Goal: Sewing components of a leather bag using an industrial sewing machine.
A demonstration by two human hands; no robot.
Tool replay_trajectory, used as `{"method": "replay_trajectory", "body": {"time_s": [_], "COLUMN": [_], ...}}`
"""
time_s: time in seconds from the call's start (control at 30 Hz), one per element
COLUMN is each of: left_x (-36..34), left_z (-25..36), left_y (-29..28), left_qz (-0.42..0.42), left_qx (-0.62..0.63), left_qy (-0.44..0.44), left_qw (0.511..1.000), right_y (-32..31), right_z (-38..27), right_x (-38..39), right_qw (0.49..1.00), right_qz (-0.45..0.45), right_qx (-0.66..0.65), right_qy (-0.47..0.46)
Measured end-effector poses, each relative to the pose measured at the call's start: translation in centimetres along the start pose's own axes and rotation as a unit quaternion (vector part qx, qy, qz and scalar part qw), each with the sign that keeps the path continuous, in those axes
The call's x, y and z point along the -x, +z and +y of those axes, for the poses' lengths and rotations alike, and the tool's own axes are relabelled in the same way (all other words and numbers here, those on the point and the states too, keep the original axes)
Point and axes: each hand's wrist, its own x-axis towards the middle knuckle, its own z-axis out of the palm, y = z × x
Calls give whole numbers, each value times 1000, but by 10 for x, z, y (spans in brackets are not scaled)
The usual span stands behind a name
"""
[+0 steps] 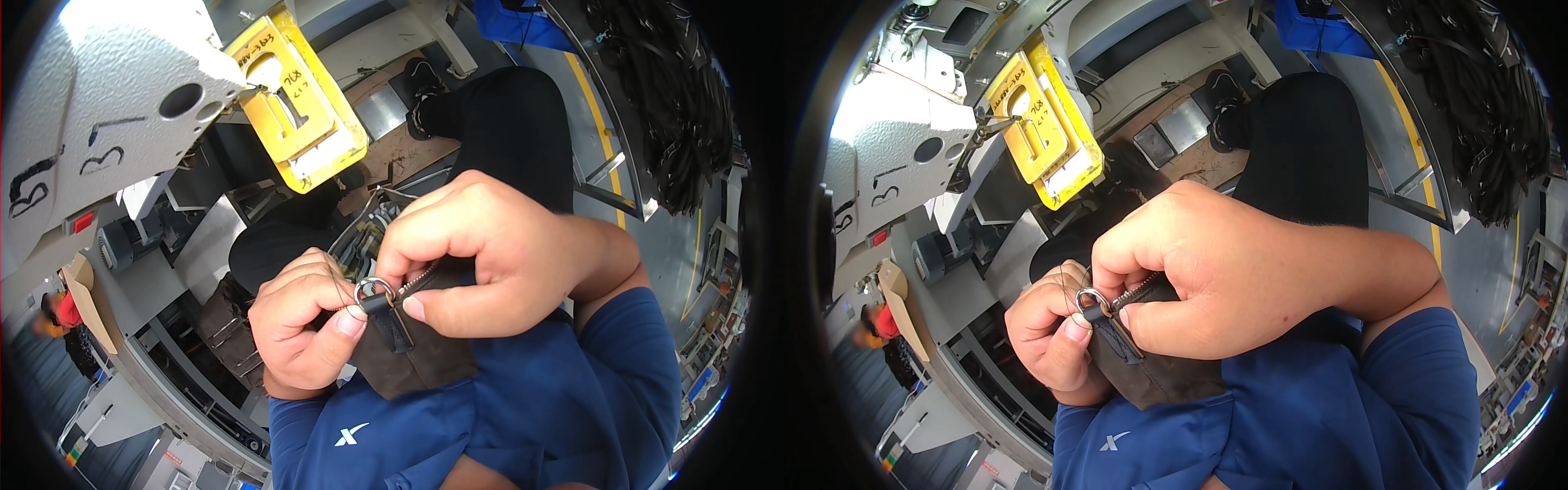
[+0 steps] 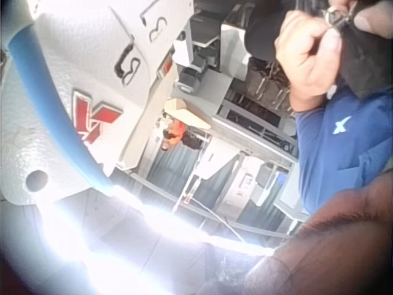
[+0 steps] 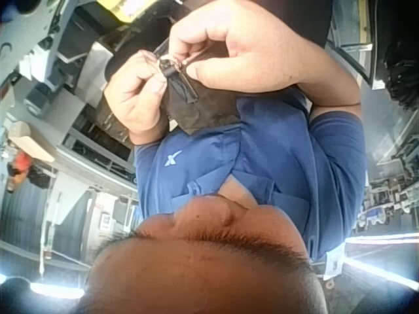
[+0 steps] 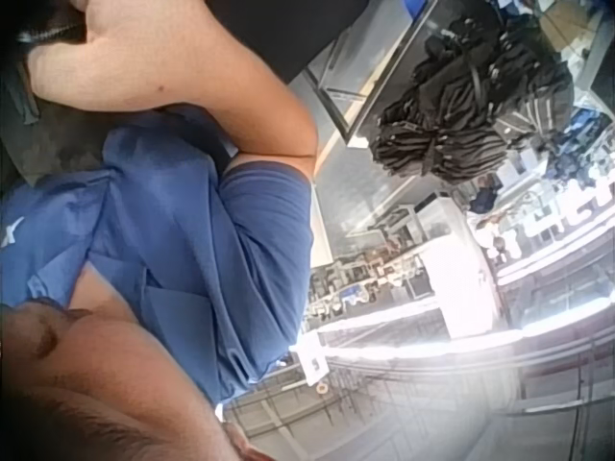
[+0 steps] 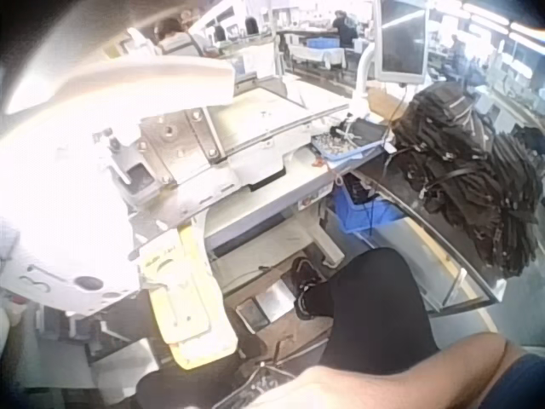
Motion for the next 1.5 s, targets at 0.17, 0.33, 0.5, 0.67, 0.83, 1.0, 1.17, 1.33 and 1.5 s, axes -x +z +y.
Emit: {"method": "replay_trajectory", "body": {"time_s": [0.17, 0.33, 0.5, 0.67, 0.83, 1.0, 1.17, 1.33, 1.5], "left_x": [1, 1, 0, -1, -2, -4, -4, -4, -3], "left_z": [-1, -1, 1, 3, 5, 6, 8, 8, 8], "left_y": [0, 0, 1, 3, 3, 2, 4, 4, 5], "left_qz": [-4, -3, 1, 10, 9, 8, 10, -4, 2], "left_qx": [-7, -6, -13, -11, -19, -16, -9, -24, -29], "left_qy": [-1, -9, -5, -18, -16, -28, -64, -62, -51], "left_qw": [1000, 1000, 1000, 1000, 1000, 999, 998, 998, 998], "right_y": [-1, 0, 5, 1, -2, -1, 3, 5, 5], "right_z": [-1, 1, 6, 7, 6, 6, 8, 8, 7], "right_x": [0, -1, -4, -3, -1, -1, -2, -2, -2], "right_qw": [1000, 999, 998, 999, 999, 999, 1000, 999, 999], "right_qz": [-8, -8, 28, 40, 34, 31, 27, 30, 28], "right_qx": [7, 43, 42, -15, -13, -17, -15, -10, -14], "right_qy": [9, -13, -41, -12, -4, 0, -1, -11, -7]}}
